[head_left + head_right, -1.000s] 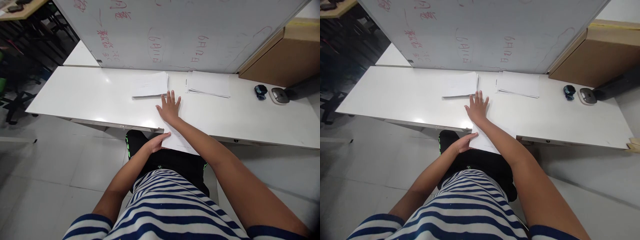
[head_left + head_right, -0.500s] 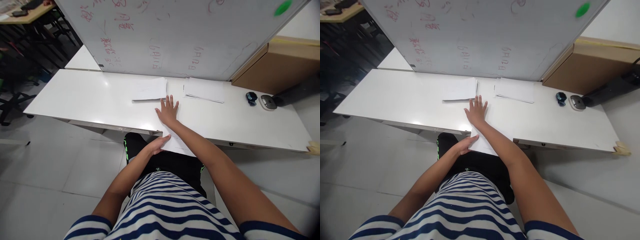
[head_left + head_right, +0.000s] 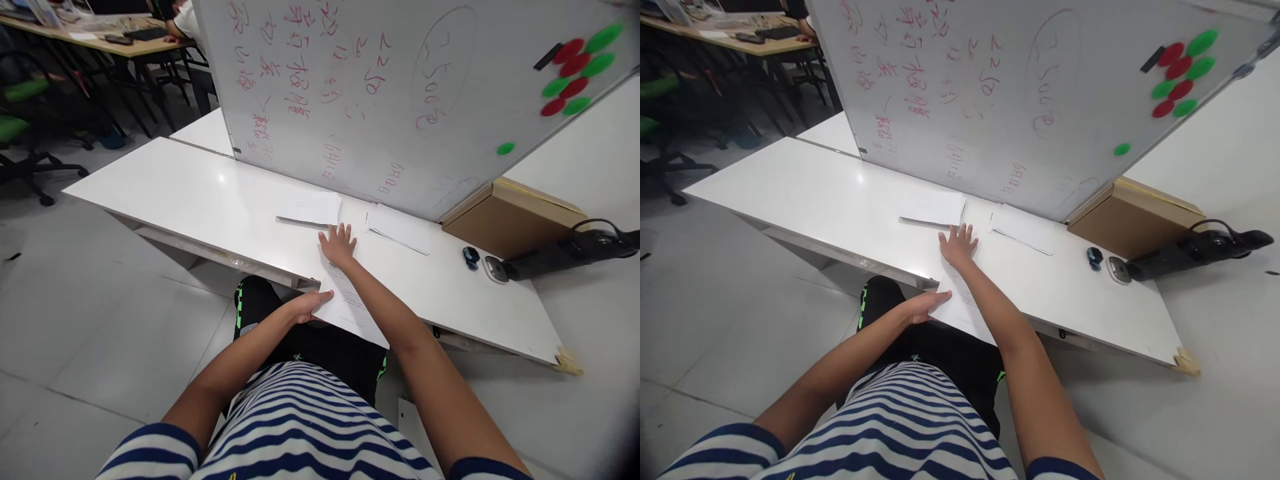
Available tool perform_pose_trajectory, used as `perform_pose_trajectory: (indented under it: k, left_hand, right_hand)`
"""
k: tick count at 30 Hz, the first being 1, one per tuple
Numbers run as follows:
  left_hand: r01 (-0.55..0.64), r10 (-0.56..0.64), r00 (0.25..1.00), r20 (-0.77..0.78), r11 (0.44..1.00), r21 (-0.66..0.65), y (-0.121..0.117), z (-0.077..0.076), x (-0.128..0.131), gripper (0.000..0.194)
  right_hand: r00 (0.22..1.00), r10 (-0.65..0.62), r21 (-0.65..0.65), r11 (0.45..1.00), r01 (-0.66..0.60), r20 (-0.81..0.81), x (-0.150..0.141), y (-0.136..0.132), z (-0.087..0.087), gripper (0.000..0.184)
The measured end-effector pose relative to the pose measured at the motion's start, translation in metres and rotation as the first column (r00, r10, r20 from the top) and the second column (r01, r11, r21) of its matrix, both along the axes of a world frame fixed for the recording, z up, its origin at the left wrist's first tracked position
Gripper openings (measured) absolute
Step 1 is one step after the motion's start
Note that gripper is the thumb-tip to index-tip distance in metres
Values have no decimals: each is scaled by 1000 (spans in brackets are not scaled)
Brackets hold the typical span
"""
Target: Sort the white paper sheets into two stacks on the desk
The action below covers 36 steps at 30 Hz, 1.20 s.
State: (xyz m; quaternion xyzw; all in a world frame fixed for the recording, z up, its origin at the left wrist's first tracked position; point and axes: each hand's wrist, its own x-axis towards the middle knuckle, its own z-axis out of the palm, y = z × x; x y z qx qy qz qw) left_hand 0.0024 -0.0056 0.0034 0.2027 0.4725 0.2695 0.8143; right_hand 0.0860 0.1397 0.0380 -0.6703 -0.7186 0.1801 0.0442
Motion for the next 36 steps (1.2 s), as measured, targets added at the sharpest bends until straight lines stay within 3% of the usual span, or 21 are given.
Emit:
perform_pose_trajectory:
  k: [10, 13, 17, 19, 21, 25, 27, 29, 30, 32, 34, 36]
  left_hand:
    - [28, -28, 1000, -2, 1000, -3, -16, -4, -5, 48]
    - [50, -50, 998, -24, 999, 3, -22, -2, -7, 46]
    - [44, -43, 996, -80, 999, 22, -29, 0, -14, 46]
    - [44, -41, 995, -88, 998, 41, -33, 0, -20, 47]
    - [53, -48, 995, -89, 997, 54, -34, -3, -28, 50]
    - [46, -41, 995, -94, 998, 47, -33, -14, -45, 54]
    - [32, -29, 993, -115, 999, 25, -30, -19, -50, 55]
    - [27, -27, 990, -139, 1000, -3, -26, -21, -52, 55]
    - [27, -29, 989, -148, 1000, -14, -25, -21, -51, 55]
    - [33, -37, 988, -148, 999, -28, -23, -19, -49, 55]
    - [36, -38, 990, -136, 999, -20, -23, -15, -47, 55]
    - [26, -25, 991, -133, 1000, 10, -25, -9, -45, 55]
  right_hand:
    - [999, -20, 27, 999, 21, -34, -3, -2, -4, 68]
    - [983, -79, -16, 997, 78, -168, -3, 5, 1, 67]
    - [901, -203, -76, 979, 188, -383, 19, 4, 15, 69]
    - [879, -162, 76, 973, 218, -449, 40, -18, 20, 67]
    - [849, -110, 272, 919, 285, -518, 63, -58, 18, 65]
    - [736, -264, 337, 759, 557, -623, 96, -158, -11, 60]
    - [625, -402, 231, 686, 690, -670, 104, -197, -34, 68]
    - [458, -506, -28, 693, 720, -731, 109, -220, -54, 76]
    - [368, -546, -194, 718, 669, -753, 112, -227, -62, 76]
    - [208, -602, -470, 758, 452, -771, 118, -233, -69, 70]
    - [103, -612, -573, 778, 256, -784, 122, -231, -67, 61]
    - [37, -588, -572, 798, 189, -808, 125, -227, -57, 56]
